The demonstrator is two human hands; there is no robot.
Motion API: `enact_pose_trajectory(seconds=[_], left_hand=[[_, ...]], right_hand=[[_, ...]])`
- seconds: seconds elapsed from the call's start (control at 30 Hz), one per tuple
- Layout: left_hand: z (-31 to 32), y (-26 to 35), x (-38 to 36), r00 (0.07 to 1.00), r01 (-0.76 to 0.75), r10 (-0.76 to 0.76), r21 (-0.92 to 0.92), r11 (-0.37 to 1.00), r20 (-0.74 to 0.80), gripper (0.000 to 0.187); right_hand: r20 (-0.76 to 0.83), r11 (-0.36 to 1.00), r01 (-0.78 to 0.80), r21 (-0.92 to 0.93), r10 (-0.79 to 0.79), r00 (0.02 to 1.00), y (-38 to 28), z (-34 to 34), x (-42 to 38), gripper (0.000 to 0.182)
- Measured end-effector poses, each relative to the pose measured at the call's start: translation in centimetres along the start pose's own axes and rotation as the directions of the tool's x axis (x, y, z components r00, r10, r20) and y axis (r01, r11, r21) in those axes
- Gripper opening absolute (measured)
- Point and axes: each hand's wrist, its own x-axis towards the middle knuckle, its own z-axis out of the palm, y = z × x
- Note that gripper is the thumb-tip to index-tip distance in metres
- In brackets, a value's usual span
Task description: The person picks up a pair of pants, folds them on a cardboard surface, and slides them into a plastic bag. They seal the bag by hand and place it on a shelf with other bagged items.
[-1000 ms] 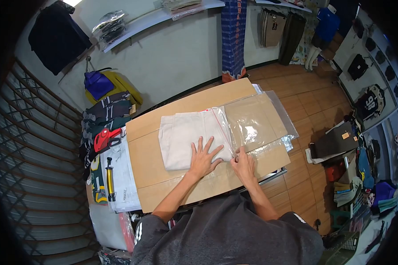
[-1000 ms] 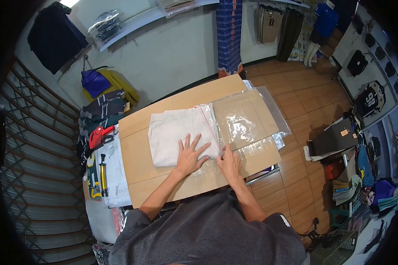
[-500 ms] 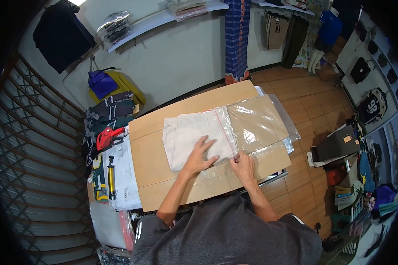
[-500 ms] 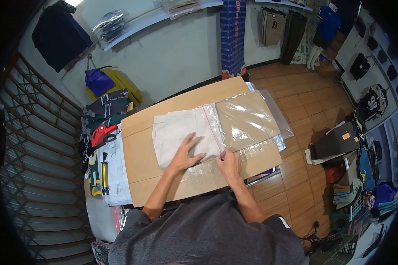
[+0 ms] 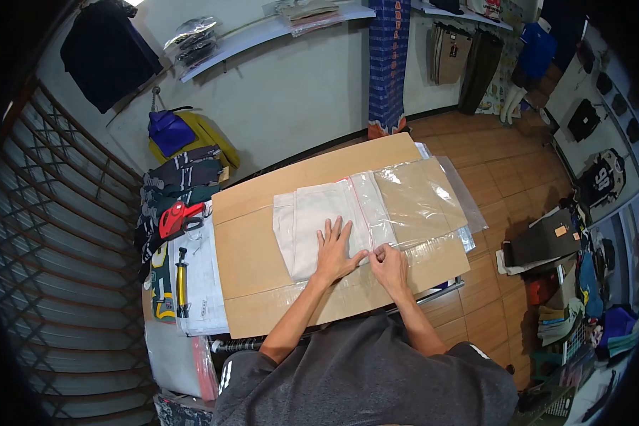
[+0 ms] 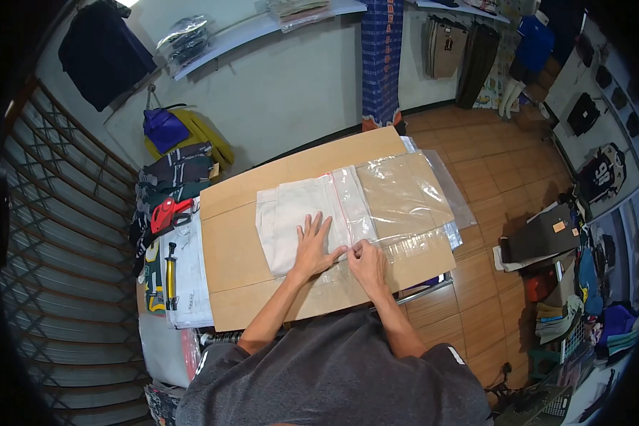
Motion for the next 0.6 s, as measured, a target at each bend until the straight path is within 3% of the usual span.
enact_pose_trajectory(seconds=[0.03,0.13,0.23,0.33,0.6], left_hand=[[0.0,-0.2,0.2,1.0,-0.013,0.013,-0.026,1.0,0.007,0.093],[-1.9,-3.1,0.7,0.996,-0.014,0.048,-0.43,0.903,0.068,0.086],[-4.1,-6.0,-0.8,0.982,0.022,-0.06,-0.207,0.978,-0.178,0.081],[-4.6,-6.1,-2.9,0.898,0.292,-0.302,-0.08,0.953,-0.319,0.078],[-1.2,-3.7,-2.8,0.918,0.215,-0.237,-0.1,0.971,-0.319,0.079]], right_hand=[[0.001,1.0,0.0,0.007,0.0,1.0,0.1,0.1,0.1,0.023],[0.004,1.0,-0.006,0.016,0.006,1.0,0.2,0.0,-0.1,0.023],[-0.003,1.0,-0.001,0.025,0.001,1.0,0.3,0.0,0.0,0.022],[-0.014,0.999,0.019,0.031,-0.019,1.0,0.5,0.1,-0.1,0.021],[0.015,0.998,0.061,0.026,-0.062,0.998,1.0,0.7,0.3,0.02]])
